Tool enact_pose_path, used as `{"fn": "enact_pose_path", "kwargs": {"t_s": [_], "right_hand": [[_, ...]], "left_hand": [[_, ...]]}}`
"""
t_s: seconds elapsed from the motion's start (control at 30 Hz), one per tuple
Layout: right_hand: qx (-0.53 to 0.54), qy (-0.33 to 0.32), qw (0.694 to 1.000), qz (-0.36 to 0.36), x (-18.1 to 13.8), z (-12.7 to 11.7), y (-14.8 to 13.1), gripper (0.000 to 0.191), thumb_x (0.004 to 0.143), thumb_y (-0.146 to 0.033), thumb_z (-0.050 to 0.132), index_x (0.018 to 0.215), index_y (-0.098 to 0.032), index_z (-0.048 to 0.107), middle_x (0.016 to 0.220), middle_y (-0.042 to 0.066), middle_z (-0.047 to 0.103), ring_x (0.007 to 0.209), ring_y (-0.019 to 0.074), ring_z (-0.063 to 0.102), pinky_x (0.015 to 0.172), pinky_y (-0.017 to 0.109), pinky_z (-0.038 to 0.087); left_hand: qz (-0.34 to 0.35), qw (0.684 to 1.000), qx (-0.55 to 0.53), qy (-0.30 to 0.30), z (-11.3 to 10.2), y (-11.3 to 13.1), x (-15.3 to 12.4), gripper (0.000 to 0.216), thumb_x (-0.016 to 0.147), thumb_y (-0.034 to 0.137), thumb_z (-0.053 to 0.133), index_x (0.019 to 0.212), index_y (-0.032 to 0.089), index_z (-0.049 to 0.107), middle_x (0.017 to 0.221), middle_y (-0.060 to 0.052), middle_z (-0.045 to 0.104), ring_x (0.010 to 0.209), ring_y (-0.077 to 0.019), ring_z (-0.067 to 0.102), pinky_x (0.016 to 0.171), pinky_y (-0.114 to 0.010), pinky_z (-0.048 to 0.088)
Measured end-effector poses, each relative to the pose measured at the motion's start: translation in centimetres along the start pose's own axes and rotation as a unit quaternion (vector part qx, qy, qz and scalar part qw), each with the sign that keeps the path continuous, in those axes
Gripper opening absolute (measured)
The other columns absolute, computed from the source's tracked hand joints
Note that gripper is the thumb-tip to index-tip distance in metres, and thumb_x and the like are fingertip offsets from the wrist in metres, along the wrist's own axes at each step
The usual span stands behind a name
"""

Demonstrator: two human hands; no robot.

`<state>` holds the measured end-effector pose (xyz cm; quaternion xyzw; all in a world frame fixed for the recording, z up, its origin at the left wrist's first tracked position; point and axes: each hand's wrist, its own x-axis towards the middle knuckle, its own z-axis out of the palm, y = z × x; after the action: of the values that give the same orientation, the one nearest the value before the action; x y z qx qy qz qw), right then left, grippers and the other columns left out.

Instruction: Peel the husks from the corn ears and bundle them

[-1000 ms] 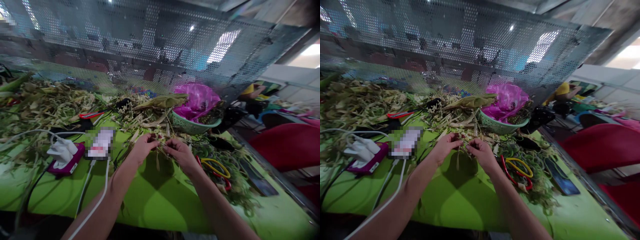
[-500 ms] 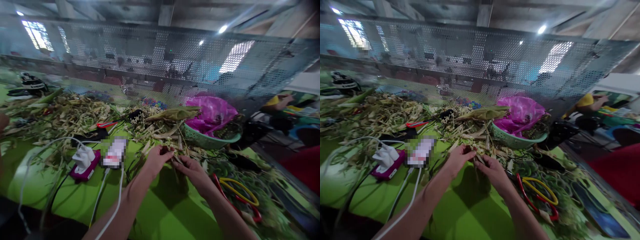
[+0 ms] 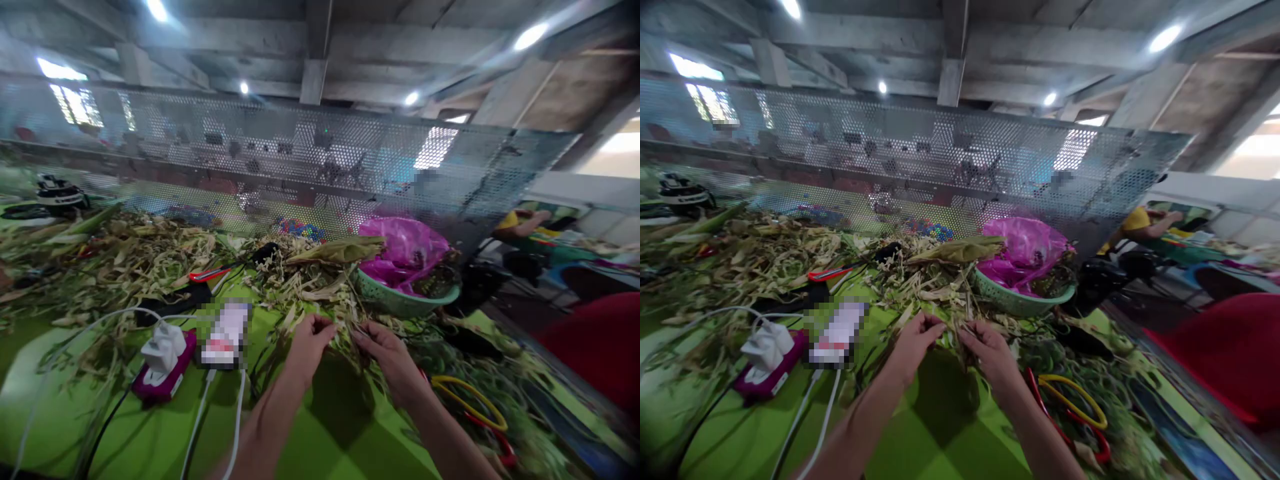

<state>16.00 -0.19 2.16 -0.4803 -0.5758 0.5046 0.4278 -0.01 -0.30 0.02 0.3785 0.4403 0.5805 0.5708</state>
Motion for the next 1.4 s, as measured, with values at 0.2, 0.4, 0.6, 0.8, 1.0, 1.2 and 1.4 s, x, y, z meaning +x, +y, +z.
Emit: {"fn": "enact_pose_path", "kwargs": {"t_s": [0.2,0.4,0.6,0.8,1.0,1.2,1.4], "right_hand": [[-0.138,-0.025,0.986,-0.087,7.0,3.1,-4.6,0.036,0.075,-0.053,0.066,0.071,-0.018,0.060,0.054,-0.004,0.052,0.046,0.0110,0.045,0.043,0.023,0.034],[-0.361,0.035,0.905,-0.224,14.6,6.8,-8.2,0.036,0.090,-0.035,0.049,0.120,-0.017,0.057,0.105,0.007,0.068,0.085,0.0169,0.063,0.073,0.027,0.048],[-0.533,0.084,0.804,-0.248,17.0,3.7,-8.1,0.050,0.072,-0.010,0.061,0.122,-0.017,0.059,0.126,0.014,0.059,0.120,0.0319,0.042,0.102,0.047,0.029],[-0.660,0.027,0.709,-0.246,19.1,3.3,-8.6,0.044,0.067,-0.004,0.061,0.107,-0.018,0.069,0.109,0.012,0.063,0.111,0.0289,0.045,0.099,0.044,0.028],[-0.712,0.067,0.629,-0.305,17.3,3.7,-12.3,0.038,0.080,-0.004,0.050,0.108,-0.022,0.069,0.117,0.012,0.059,0.122,0.0289,0.036,0.111,0.053,0.008],[-0.724,0.057,0.570,-0.384,9.8,1.4,-15.9,0.029,0.085,-0.008,0.051,0.100,-0.025,0.069,0.134,0.007,0.053,0.138,0.0263,0.024,0.114,0.057,0.005],[-0.692,-0.054,0.609,-0.384,2.5,1.1,-15.4,0.030,0.080,-0.006,0.055,0.096,-0.027,0.069,0.142,0.002,0.049,0.141,0.0267,0.023,0.113,0.058,0.007]], "left_hand": [[-0.051,0.992,0.039,-0.110,0.9,-1.2,0.0,0.019,0.062,0.023,0.072,0.061,0.017,0.054,0.054,0.003,0.053,0.053,-0.0098,0.043,0.055,-0.023,0.033],[-0.072,0.989,0.066,-0.108,1.3,-1.7,0.1,0.014,0.062,0.021,0.066,0.062,0.018,0.053,0.050,0.004,0.052,0.046,-0.0088,0.038,0.050,-0.023,0.029],[-0.048,0.996,-0.009,-0.077,1.7,-0.4,-0.5,0.011,0.064,0.023,0.064,0.067,0.018,0.055,0.054,0.002,0.054,0.049,-0.0093,0.041,0.049,-0.024,0.027],[-0.060,0.994,-0.084,-0.028,1.9,-0.7,-0.6,0.016,0.065,0.030,0.063,0.070,0.018,0.053,0.053,0.004,0.051,0.047,-0.0087,0.040,0.049,-0.023,0.029],[-0.030,0.996,-0.086,0.013,2.1,-0.9,-1.3,0.017,0.070,0.031,0.061,0.079,0.016,0.057,0.064,0.001,0.053,0.059,-0.0114,0.046,0.057,-0.023,0.037],[0.190,0.968,0.102,0.130,0.4,2.4,-2.2,0.031,0.081,0.030,0.059,0.109,0.019,0.056,0.111,-0.010,0.058,0.107,-0.0226,0.052,0.095,-0.036,0.038],[0.140,0.985,0.069,-0.077,0.1,2.4,-2.0,0.039,0.080,0.039,0.063,0.112,0.018,0.060,0.103,-0.008,0.063,0.094,-0.0211,0.057,0.083,-0.031,0.044]]}}
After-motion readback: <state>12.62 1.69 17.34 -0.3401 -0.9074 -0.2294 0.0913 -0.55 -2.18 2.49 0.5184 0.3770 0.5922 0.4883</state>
